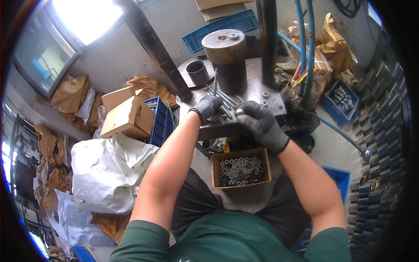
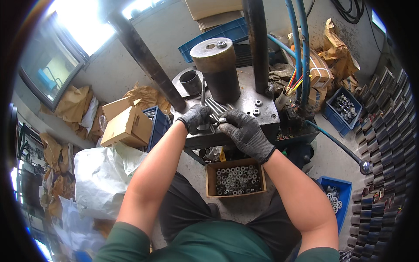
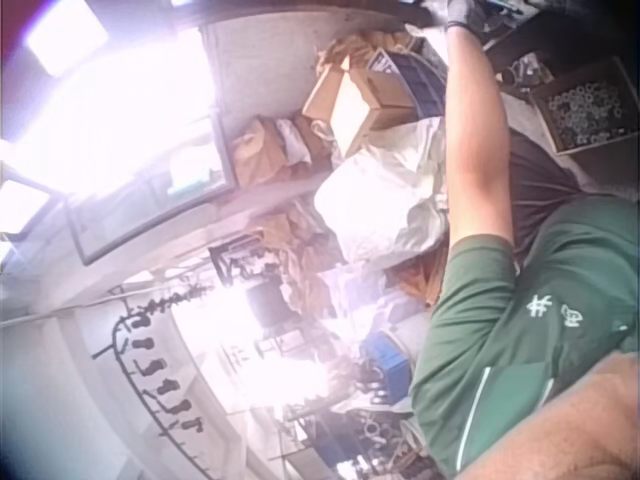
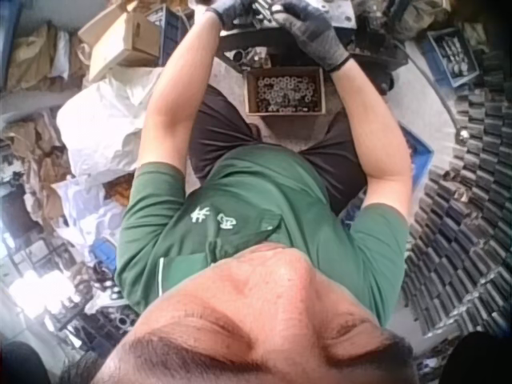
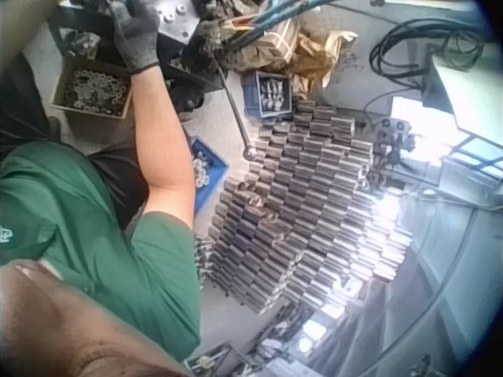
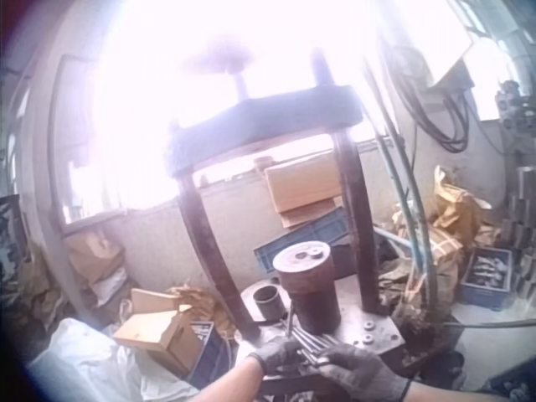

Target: Assembling long metal bolts into cylindrical housings and using a manual press to secure them.

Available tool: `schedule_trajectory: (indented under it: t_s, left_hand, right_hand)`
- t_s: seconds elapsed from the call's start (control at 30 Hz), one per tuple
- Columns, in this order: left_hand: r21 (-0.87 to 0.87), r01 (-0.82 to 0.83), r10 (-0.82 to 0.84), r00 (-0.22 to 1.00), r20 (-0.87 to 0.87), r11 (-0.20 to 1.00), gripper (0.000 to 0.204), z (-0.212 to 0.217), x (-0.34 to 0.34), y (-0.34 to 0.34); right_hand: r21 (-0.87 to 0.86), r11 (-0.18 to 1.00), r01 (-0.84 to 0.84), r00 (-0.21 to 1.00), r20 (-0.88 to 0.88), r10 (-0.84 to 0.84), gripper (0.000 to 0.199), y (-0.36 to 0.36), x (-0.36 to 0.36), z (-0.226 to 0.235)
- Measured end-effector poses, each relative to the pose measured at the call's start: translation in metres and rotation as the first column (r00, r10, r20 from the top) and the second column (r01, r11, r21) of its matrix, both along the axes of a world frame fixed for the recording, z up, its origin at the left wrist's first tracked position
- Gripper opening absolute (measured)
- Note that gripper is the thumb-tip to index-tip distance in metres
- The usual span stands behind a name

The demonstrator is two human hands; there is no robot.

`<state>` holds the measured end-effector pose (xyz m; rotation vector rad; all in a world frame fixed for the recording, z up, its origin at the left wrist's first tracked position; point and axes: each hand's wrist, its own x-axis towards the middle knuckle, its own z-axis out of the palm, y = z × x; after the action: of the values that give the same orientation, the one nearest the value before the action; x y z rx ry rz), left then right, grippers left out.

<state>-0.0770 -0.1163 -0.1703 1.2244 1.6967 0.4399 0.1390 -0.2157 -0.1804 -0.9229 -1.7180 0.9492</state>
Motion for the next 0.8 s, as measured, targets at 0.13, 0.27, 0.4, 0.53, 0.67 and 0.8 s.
schedule_trajectory:
  t_s: [0.13,0.27,0.4,0.53,0.67,0.8]
  left_hand:
    - [0.046,0.039,-0.034,0.994,-0.100,0.998,0.020,0.003,-0.008,0.014]
    - [0.287,0.225,-0.190,0.971,-0.143,0.931,0.016,-0.018,-0.027,0.026]
    - [0.186,-0.028,-0.024,0.963,0.269,0.982,0.014,-0.001,-0.011,-0.004]
    - [0.585,0.154,-0.410,0.848,0.335,0.797,0.023,-0.051,-0.045,-0.018]
    - [0.051,0.082,-0.087,0.530,0.844,0.995,0.033,-0.059,-0.012,-0.105]
    - [0.189,0.083,-0.202,0.559,0.804,0.979,0.033,-0.126,0.014,-0.154]
  right_hand:
    - [-0.004,1.000,-0.001,1.000,-0.025,0.000,0.025,0.002,-0.002,0.000]
    - [-0.005,1.000,0.020,1.000,0.004,-0.020,0.024,0.001,0.005,0.004]
    - [-0.053,0.996,0.071,0.997,0.009,-0.071,0.020,-0.003,0.014,0.008]
    - [-0.186,0.981,0.046,0.992,-0.107,-0.067,0.024,0.000,0.015,0.016]
    - [-0.450,0.886,-0.113,0.879,-0.461,-0.122,0.030,-0.003,0.022,0.009]
    - [-0.589,0.801,-0.107,0.886,-0.423,-0.192,0.037,-0.008,0.021,0.006]
